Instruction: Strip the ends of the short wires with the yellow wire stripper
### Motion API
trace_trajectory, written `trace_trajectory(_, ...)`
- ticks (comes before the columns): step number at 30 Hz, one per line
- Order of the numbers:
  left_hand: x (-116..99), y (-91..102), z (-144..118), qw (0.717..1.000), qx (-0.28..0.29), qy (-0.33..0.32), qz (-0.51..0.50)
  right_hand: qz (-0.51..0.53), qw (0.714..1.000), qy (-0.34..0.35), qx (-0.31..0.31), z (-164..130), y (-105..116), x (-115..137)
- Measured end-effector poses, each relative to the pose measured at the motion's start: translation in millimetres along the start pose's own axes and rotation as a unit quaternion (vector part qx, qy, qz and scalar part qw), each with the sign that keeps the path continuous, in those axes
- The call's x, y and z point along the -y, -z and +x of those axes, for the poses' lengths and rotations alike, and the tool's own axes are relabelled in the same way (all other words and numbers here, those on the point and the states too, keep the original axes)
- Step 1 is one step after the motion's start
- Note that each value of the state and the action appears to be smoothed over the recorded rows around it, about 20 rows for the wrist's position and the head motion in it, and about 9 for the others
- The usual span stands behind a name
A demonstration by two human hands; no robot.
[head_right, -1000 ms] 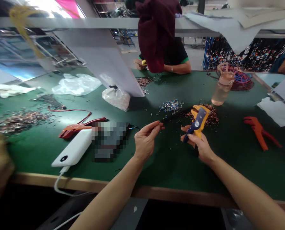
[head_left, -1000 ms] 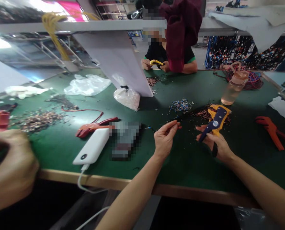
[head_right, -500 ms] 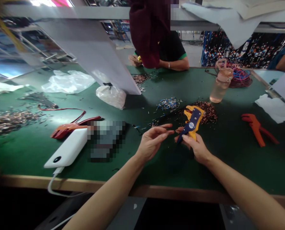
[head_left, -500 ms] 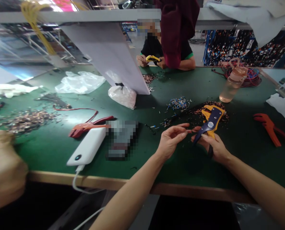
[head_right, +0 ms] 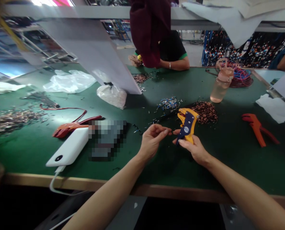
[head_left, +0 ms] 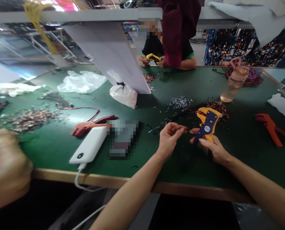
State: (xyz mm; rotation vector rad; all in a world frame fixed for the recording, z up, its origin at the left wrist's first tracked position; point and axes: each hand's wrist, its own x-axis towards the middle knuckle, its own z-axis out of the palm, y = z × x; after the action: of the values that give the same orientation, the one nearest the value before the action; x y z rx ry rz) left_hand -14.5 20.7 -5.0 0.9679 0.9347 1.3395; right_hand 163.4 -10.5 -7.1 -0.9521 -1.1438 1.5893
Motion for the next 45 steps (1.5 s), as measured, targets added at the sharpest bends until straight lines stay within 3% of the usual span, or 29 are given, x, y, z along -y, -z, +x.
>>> trace_trajectory(3, -5.2, 5.3, 6.6, 0.996, -0.06, -0.056, -0.024, 0.05, 0.998, -0.009, 0.024, 0.3, 2.9, 2.8)
trace_trajectory(6, -10.6, 10.5, 12.6, 0.989, -0.099, -0.095, -0.057, 0.102, 0.99, -0.048, 0.086, 0.9, 7.0, 2.6)
trace_trajectory(10, -13.9, 13.4, 14.1, 0.99, -0.083, -0.088, -0.072, 0.133, 0.974, -0.106, 0.147, 0.6, 9.7, -1.0)
trace_trajectory(15, -14.0, 14.4, 13.4, 0.989, -0.064, -0.083, -0.107, 0.144, 0.965, -0.126, 0.181, -1.5, 8.1, -3.2)
trace_trajectory(25, -13.0, 16.5, 14.5, 0.991, -0.032, -0.065, -0.111, 0.135, 0.96, -0.138, 0.204, -4.1, 7.1, -5.5)
trace_trajectory(45, -15.9, 13.7, 11.5, 0.992, -0.015, -0.049, -0.113, 0.097, 0.977, -0.107, 0.155, -8.8, -3.3, -6.9)
